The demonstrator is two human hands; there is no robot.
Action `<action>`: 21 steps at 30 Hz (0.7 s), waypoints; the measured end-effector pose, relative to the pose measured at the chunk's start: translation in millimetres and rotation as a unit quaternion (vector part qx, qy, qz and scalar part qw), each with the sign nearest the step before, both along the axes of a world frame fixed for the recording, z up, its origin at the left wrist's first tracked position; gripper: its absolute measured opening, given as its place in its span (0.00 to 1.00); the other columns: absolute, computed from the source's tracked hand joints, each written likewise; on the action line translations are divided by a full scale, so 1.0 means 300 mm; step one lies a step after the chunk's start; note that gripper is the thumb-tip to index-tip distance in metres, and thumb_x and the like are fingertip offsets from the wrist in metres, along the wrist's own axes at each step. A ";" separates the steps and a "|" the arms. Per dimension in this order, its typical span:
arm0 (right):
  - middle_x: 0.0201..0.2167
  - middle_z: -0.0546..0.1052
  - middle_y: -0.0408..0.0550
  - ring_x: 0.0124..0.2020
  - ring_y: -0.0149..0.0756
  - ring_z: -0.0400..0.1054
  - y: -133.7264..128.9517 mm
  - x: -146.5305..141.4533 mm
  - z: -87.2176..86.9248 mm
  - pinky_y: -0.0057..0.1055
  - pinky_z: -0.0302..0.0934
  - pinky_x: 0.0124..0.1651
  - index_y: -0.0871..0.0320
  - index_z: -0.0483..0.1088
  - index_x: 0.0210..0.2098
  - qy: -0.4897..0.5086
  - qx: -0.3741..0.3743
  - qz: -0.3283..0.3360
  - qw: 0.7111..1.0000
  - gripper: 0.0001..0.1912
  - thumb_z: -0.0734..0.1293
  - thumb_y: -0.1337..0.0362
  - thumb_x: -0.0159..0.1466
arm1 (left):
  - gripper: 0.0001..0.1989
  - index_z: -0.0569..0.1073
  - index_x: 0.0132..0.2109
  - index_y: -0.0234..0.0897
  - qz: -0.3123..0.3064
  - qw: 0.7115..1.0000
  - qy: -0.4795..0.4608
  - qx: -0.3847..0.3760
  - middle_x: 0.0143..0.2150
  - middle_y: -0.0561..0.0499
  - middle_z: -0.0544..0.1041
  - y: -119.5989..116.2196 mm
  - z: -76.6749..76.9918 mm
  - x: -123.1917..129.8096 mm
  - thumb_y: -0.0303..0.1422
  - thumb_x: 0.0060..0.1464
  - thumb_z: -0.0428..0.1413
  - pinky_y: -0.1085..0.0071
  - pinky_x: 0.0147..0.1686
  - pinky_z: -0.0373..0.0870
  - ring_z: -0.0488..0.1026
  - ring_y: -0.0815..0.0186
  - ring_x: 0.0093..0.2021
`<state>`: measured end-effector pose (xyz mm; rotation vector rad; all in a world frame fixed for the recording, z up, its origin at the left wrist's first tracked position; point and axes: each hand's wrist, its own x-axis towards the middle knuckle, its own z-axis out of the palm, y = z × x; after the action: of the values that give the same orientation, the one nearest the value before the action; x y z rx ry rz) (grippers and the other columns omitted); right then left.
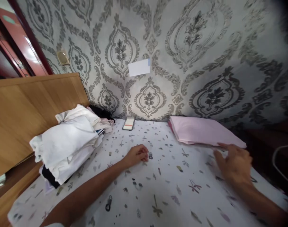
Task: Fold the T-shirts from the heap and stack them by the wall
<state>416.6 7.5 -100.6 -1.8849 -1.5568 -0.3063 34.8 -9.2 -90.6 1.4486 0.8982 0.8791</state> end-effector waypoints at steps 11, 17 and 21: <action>0.59 0.73 0.56 0.60 0.51 0.68 -0.413 -0.509 -0.067 0.52 0.66 0.59 0.51 0.78 0.46 0.106 -0.097 0.291 0.946 0.21 0.57 0.52 0.67 | 0.10 0.73 0.43 0.33 0.178 0.844 0.466 0.197 0.42 0.40 0.79 0.124 0.298 -0.326 0.23 0.58 0.48 0.60 0.50 0.71 0.76 0.57 0.46; 0.59 0.74 0.54 0.59 0.50 0.69 -0.439 -0.552 -0.069 0.53 0.65 0.61 0.51 0.78 0.44 0.123 -0.092 0.287 0.946 0.20 0.57 0.51 0.68 | 0.16 0.74 0.52 0.29 0.302 0.721 0.575 0.243 0.58 0.27 0.71 0.334 0.567 -0.578 0.26 0.56 0.53 0.40 0.59 0.55 0.59 0.38 0.65; 0.58 0.75 0.55 0.59 0.51 0.70 -0.437 -0.544 -0.056 0.54 0.66 0.61 0.50 0.78 0.44 0.138 -0.084 0.292 0.943 0.20 0.58 0.50 0.68 | 0.11 0.76 0.44 0.27 0.345 0.706 0.580 0.215 0.47 0.27 0.77 0.387 0.590 -0.638 0.25 0.54 0.54 0.44 0.54 0.63 0.70 0.38 0.56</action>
<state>253.3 -123.6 -117.5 -1.4121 -1.8906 0.3506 -156.6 106.8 86.3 2.1365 2.4382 0.6164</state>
